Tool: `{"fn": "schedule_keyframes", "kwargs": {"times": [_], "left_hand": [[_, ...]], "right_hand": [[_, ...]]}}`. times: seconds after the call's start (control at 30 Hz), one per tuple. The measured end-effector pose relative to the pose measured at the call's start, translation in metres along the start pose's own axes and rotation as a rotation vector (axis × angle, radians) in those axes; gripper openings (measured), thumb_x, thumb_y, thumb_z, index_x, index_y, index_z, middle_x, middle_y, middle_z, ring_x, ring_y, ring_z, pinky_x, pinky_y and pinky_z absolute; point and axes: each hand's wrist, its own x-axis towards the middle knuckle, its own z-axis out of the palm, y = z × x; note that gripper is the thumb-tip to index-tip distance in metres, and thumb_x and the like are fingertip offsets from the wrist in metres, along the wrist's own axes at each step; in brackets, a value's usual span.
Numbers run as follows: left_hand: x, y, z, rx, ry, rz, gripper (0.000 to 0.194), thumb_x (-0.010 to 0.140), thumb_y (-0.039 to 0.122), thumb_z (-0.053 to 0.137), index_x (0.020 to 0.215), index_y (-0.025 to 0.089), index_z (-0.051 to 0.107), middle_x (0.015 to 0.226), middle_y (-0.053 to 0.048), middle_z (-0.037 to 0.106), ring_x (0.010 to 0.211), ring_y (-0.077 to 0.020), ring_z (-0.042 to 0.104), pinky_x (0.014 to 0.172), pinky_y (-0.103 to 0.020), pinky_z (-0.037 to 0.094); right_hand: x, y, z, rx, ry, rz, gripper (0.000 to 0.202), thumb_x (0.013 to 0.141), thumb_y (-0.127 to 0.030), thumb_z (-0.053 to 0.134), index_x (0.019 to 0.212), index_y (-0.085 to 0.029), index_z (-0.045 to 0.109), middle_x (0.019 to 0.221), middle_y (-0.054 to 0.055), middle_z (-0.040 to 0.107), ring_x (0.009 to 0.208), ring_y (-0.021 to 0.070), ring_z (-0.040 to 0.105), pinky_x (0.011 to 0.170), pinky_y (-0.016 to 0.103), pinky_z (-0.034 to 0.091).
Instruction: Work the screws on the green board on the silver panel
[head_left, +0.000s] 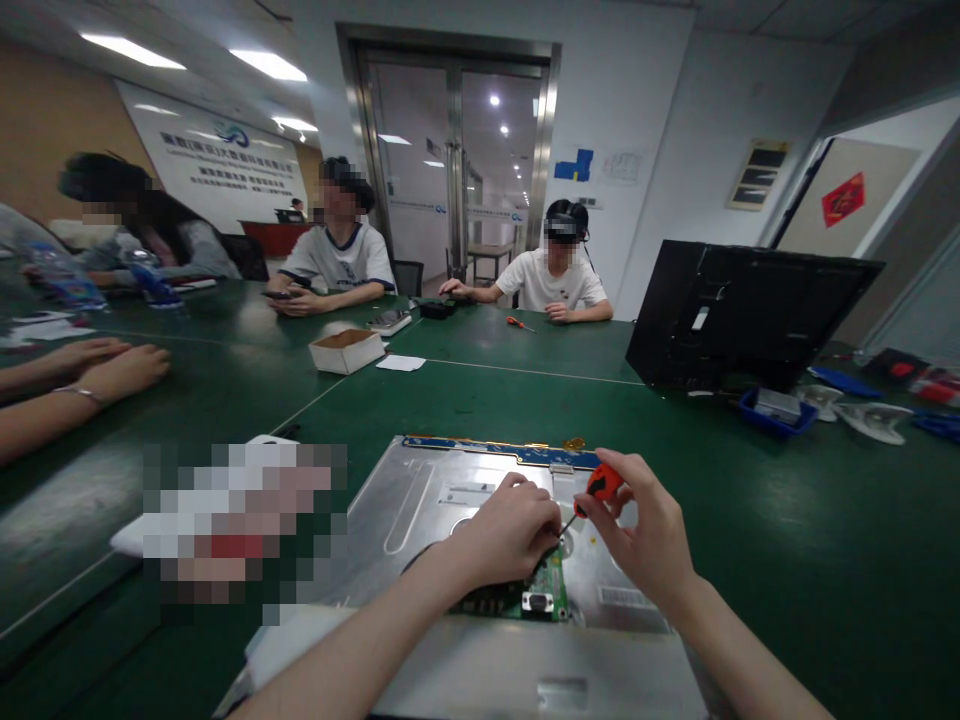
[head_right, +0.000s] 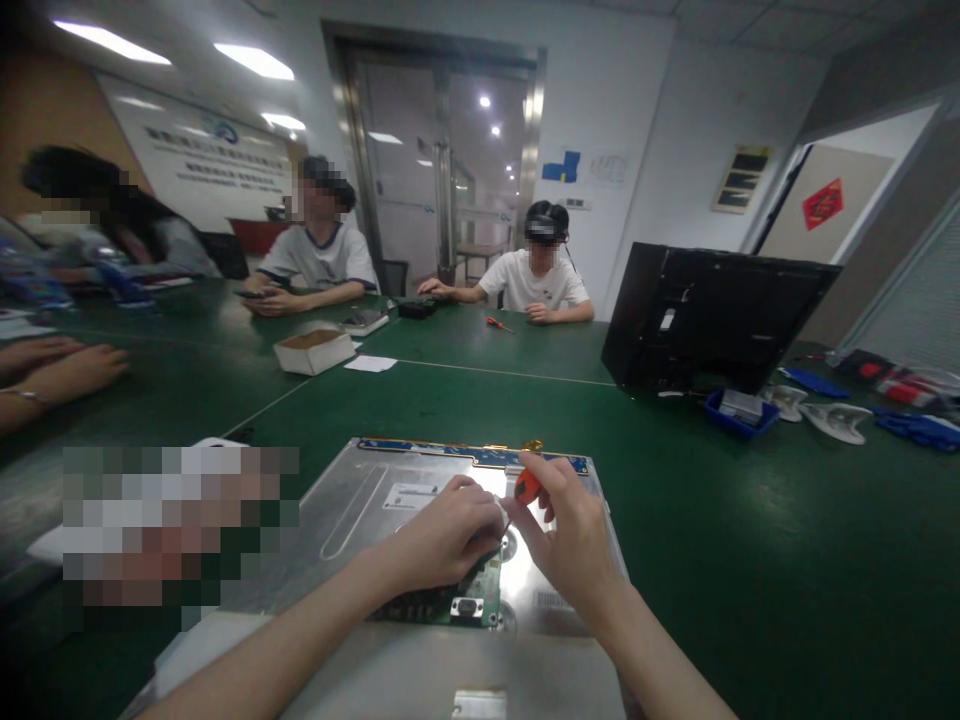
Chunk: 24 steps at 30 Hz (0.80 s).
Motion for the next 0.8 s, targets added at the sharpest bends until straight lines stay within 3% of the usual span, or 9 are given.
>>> {"fn": "schedule_keyframes", "kwargs": {"times": [0.27, 0.53, 0.73, 0.8], "left_hand": [[0.0002, 0.0007, -0.0003, 0.016, 0.003, -0.002, 0.008, 0.081, 0.010, 0.060, 0.078, 0.018, 0.060, 0.080, -0.001, 0.064, 0.078, -0.0187, 0.058, 0.085, -0.035, 0.037], [-0.0003, 0.0000, -0.0001, -0.020, 0.007, 0.003, 0.009, 0.079, 0.008, 0.061, 0.078, 0.017, 0.061, 0.081, -0.001, 0.065, 0.079, -0.0190, 0.059, 0.084, -0.034, 0.037], [-0.0001, 0.0001, 0.0003, -0.004, 0.005, 0.005, 0.009, 0.080, 0.008, 0.060, 0.078, 0.017, 0.060, 0.080, -0.001, 0.064, 0.077, -0.0184, 0.058, 0.084, -0.034, 0.037], [-0.0002, 0.0003, 0.0000, 0.001, 0.005, 0.002, 0.010, 0.080, 0.008, 0.059, 0.077, 0.017, 0.060, 0.079, -0.001, 0.064, 0.077, -0.0184, 0.058, 0.084, -0.034, 0.037]], "right_hand": [[-0.0053, -0.0013, 0.0019, 0.029, -0.062, 0.014, 0.054, 0.093, -0.016, 0.047, 0.144, -0.024, 0.032, 0.090, 0.004, 0.064, 0.056, 0.0125, 0.058, 0.049, 0.025, 0.052], [-0.0047, 0.0039, 0.0028, 0.007, -0.017, -0.005, 0.044, 0.092, -0.024, 0.057, 0.132, -0.027, 0.041, 0.077, -0.002, 0.058, 0.049, 0.0106, 0.050, 0.044, 0.022, 0.046], [-0.0054, -0.0009, -0.0004, 0.077, -0.078, 0.053, 0.048, 0.096, -0.017, 0.042, 0.142, -0.024, 0.033, 0.091, 0.005, 0.066, 0.055, 0.0117, 0.058, 0.047, 0.023, 0.050], [-0.0058, 0.0001, 0.0003, 0.064, -0.062, 0.064, 0.047, 0.096, -0.017, 0.042, 0.142, -0.024, 0.032, 0.088, 0.003, 0.066, 0.052, 0.0111, 0.057, 0.045, 0.022, 0.049]]}}
